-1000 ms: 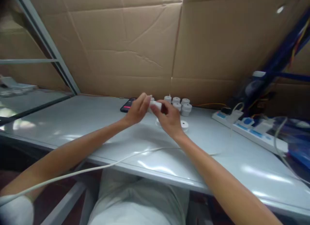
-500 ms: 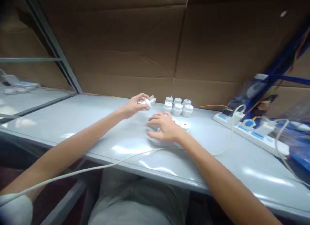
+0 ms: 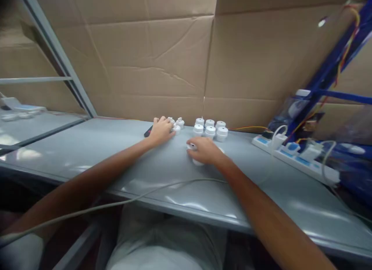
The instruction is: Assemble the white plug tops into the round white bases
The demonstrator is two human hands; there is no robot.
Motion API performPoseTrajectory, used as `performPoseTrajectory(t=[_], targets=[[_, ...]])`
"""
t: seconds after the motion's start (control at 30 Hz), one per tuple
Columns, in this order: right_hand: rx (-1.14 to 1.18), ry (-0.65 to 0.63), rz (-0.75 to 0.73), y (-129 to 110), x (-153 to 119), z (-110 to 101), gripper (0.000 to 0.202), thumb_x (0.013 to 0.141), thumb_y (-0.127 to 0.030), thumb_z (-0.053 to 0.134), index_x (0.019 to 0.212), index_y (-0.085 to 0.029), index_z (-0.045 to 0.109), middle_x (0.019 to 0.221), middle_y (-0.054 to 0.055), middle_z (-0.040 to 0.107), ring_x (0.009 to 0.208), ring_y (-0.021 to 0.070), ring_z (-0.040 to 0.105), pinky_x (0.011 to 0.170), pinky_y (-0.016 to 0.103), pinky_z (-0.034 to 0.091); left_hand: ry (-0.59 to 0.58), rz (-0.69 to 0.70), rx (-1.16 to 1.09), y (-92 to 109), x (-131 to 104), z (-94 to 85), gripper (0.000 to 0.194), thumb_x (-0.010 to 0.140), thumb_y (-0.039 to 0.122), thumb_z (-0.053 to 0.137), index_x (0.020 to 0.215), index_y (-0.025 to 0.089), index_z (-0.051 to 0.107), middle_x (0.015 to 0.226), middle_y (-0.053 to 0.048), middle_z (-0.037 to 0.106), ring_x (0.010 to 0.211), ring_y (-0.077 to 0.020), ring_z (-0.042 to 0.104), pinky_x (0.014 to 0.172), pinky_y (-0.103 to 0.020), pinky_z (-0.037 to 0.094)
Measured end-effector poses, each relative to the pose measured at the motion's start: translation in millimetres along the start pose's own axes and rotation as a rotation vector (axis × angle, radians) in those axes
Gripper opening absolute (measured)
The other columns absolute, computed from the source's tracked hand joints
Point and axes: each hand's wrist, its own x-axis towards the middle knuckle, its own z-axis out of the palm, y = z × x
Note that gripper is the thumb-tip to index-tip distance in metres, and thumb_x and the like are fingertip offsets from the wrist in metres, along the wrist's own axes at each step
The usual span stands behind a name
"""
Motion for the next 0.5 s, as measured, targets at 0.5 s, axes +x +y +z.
performPoseTrajectory(t=[0.5], targets=[[0.165, 0.375, 0.160, 6.4, 4.8, -6.6, 0.018, 0.091, -0.034, 0.058, 0.077, -0.023, 0.062, 0.081, 0.007, 0.075, 0.078, 0.0250, 0.068, 0.075, 0.037, 0.048, -0.177, 0.034, -0.488, 74.3, 51.9, 26.7, 0.049, 0.091, 0.036, 0.072, 0.134, 0.015, 0.062, 0.126, -0.013, 0.076, 0.113, -0.0294, 0.071, 0.093, -0.036, 0.054]])
